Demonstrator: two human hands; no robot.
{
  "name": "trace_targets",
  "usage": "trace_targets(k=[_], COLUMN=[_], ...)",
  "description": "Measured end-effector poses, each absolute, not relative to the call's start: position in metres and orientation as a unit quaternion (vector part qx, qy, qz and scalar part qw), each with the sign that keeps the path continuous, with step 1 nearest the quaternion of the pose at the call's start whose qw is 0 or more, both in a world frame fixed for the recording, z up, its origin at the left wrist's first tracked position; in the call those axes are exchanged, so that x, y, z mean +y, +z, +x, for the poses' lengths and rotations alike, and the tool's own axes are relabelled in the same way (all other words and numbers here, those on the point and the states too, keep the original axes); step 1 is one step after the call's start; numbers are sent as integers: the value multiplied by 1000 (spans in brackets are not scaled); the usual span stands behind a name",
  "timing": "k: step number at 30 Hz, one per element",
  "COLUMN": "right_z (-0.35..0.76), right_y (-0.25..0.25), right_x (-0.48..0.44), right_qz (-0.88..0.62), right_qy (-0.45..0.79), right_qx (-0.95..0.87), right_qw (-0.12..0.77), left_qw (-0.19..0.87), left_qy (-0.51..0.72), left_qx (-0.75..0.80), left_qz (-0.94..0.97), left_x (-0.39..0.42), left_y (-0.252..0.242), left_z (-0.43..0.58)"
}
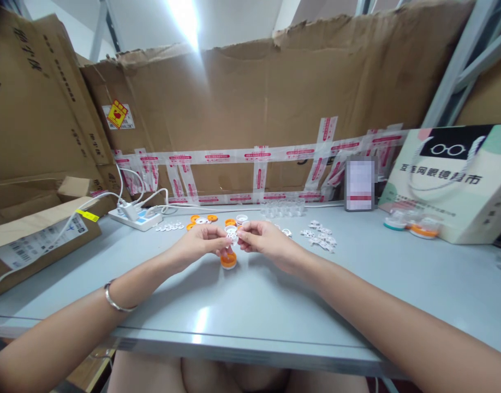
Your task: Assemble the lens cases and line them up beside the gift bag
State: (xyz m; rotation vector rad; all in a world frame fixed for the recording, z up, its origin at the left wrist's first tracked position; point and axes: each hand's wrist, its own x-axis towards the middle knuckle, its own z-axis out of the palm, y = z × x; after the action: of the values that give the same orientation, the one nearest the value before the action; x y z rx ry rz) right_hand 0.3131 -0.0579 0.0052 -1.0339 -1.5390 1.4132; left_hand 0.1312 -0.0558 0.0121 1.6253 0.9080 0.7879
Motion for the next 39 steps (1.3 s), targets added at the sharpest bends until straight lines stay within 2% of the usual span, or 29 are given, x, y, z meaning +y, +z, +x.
trace_targets(k=[4,7,13,19,30,34,39], right_z=[312,313,314,317,312,312,315], right_y=[5,9,11,5,5,4,7], right_x=[-58,-60,-60,-56,-57,-58,-59], right_qz=[-403,-363,-329,-356,-361,-339,-367], right_qy=[521,477,316,382,424,462,449], right_qx=[-621,-693,-799,-739,-705,-696,-711], right_qw=[425,401,391,425,440,433,398], left_qw=[543,551,571,561,561,523,460], left_qy=[330,322,293,281,285,282,306], left_qx=[377,371,356,332,364,369,371], left_qz=[674,675,679,705,686,714,746], left_x=[-54,-53,-53,-55,-57,-57,-57], left_y=[13,12,15,22,22,20,15], left_z=[129,128,124,124,126,126,128])
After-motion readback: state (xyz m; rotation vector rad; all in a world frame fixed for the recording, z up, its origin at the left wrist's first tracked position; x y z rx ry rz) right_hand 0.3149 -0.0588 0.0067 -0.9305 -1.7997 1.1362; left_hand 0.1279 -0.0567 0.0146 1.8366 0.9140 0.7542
